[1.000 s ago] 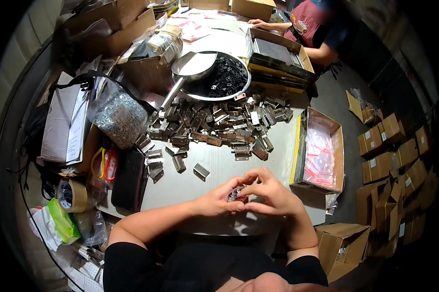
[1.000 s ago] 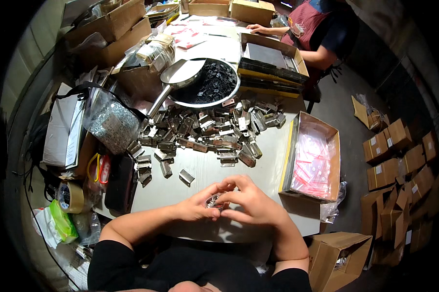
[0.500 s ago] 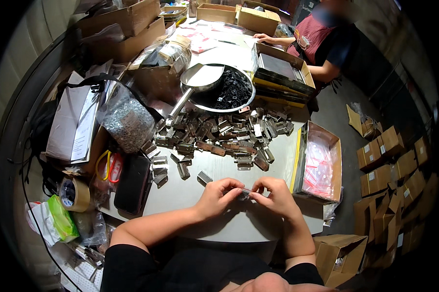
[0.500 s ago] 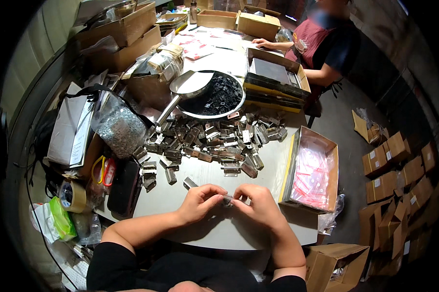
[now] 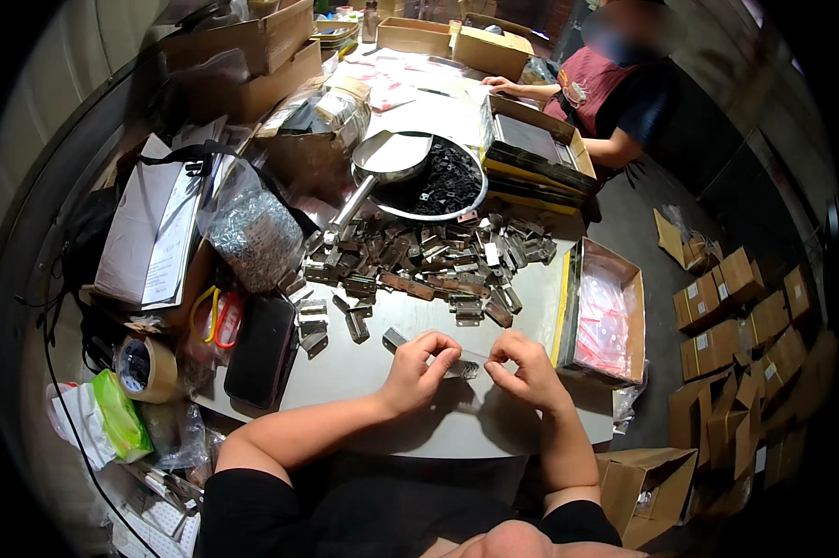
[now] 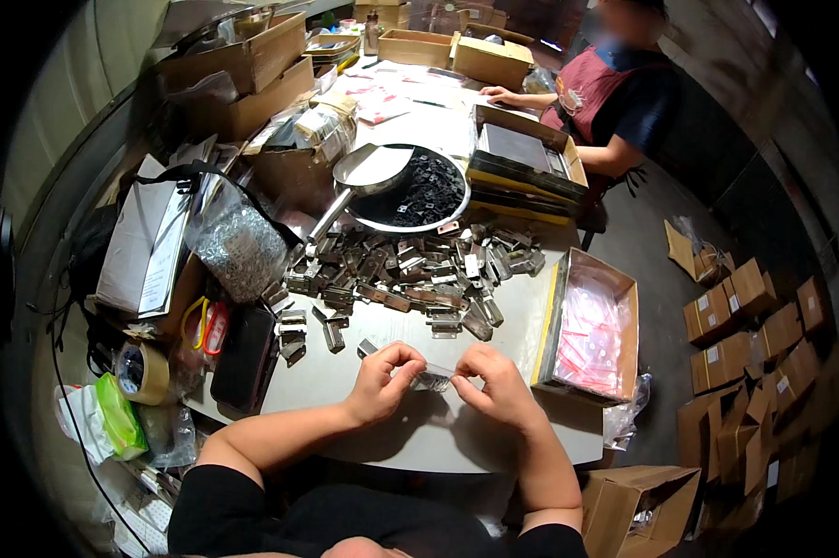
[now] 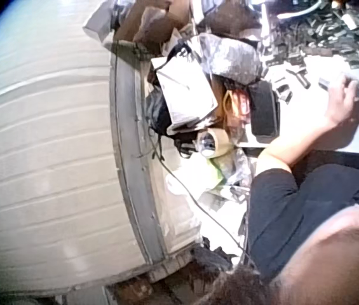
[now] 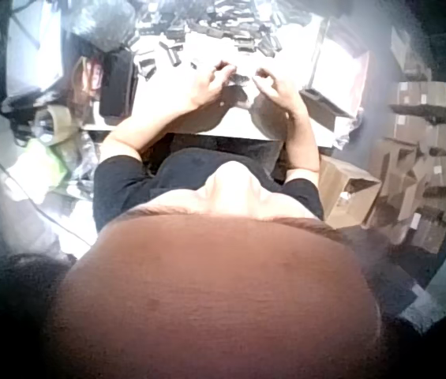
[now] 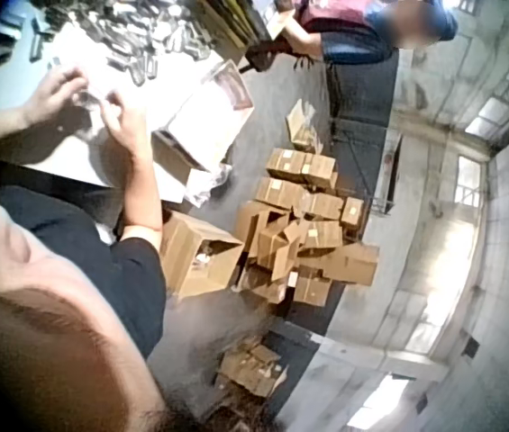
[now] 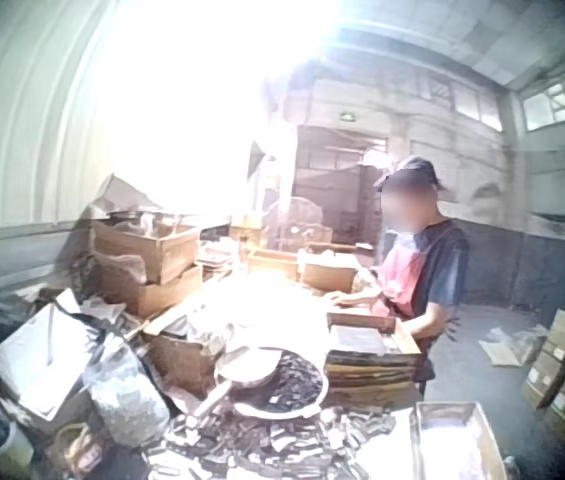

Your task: The person sits at a cluttered table and sorts small, rectangular metal parts by hand. They pick up individual pieces from a large pile, inspect them, and place them into a small plastic bag held in their left hand.

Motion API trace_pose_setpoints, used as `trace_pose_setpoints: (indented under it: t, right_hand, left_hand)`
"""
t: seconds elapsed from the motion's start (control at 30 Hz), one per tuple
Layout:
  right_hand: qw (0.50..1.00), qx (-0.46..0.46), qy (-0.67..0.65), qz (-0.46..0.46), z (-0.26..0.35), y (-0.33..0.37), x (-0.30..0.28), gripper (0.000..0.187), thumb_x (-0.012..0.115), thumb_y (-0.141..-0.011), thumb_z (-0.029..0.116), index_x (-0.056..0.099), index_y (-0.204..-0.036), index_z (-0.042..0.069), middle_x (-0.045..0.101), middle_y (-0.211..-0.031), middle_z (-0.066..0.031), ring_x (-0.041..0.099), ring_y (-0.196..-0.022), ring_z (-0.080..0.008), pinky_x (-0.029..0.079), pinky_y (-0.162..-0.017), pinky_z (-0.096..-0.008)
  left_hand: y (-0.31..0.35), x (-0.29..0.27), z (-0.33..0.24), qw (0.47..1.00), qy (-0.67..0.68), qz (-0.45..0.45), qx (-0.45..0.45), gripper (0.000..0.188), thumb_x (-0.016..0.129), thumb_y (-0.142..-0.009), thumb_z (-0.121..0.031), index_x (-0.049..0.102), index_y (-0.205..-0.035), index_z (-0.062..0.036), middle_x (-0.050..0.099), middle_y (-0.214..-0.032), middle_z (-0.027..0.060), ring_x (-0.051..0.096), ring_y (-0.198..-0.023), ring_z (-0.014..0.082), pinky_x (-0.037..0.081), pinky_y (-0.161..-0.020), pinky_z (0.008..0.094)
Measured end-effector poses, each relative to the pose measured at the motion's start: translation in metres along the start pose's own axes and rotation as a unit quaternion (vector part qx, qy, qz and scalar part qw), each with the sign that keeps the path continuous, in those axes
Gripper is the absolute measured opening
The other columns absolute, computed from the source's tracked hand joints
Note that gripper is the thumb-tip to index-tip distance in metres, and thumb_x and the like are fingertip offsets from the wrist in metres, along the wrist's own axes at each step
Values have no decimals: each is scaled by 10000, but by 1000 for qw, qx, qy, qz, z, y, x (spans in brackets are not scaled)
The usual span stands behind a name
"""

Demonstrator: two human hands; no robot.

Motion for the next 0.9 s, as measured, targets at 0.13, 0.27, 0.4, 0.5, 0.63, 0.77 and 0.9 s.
trace_pose_setpoints:
  t: [0.13,0.27,0.4,0.5,0.63,0.77,0.9]
  right_hand:
    - [997,52,32,-48,7,34,-17,150,713,-771,93,589,-749,10,566,-714,-116,565,-677,-264,450,-615,-351]
    - [973,137,23,-186,19,123,-81,172,737,-757,73,585,-714,4,565,-704,-77,548,-646,-172,423,-573,-291]
    - [876,275,107,-382,53,252,-154,147,664,-758,-1,529,-699,-1,487,-677,-24,448,-617,-110,369,-569,-267]
    - [768,359,309,-432,82,294,-178,131,652,-768,-3,527,-740,-24,488,-680,-64,455,-606,-139,374,-557,-283]
    - [829,279,290,-389,44,243,-181,97,658,-768,38,605,-813,-30,583,-754,-128,556,-662,-227,449,-620,-324]
    - [916,237,210,-246,-38,142,-178,196,683,-751,96,645,-899,-27,625,-815,-155,617,-756,-268,490,-703,-343]
    - [920,276,276,-18,-150,99,-164,378,791,-657,151,625,-971,23,620,-968,-122,580,-871,-200,478,-732,-323]
  left_hand:
    - [1,7,1,1000,6,6,22,102,600,-922,-82,589,-943,18,594,-904,56,569,-826,103,468,-753,251]
    - [7,13,7,999,20,27,29,115,599,-922,-74,555,-991,7,575,-930,41,563,-845,101,468,-785,249]
    - [13,21,16,997,62,34,-10,175,636,-893,-100,569,-993,28,601,-900,76,580,-774,124,484,-713,263]
    - [15,30,18,996,71,57,-25,194,635,-901,-117,563,-1012,26,595,-892,67,565,-748,112,475,-688,253]
    - [17,35,20,996,51,74,-22,206,644,-896,-130,564,-1013,19,595,-881,67,557,-723,110,467,-656,252]
    - [17,31,16,995,-5,96,13,189,623,-920,-103,530,-1051,-3,550,-860,2,521,-740,53,444,-648,210]
    - [12,27,10,995,-31,88,23,214,647,-889,-139,564,-1027,1,622,-841,121,599,-730,184,496,-672,304]
Point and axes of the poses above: each hand's wrist, its own y-axis away from the middle knuckle, its own x-axis out of the palm, z = x × y, the point moved 7 cm from there along -y, towards the middle knuckle
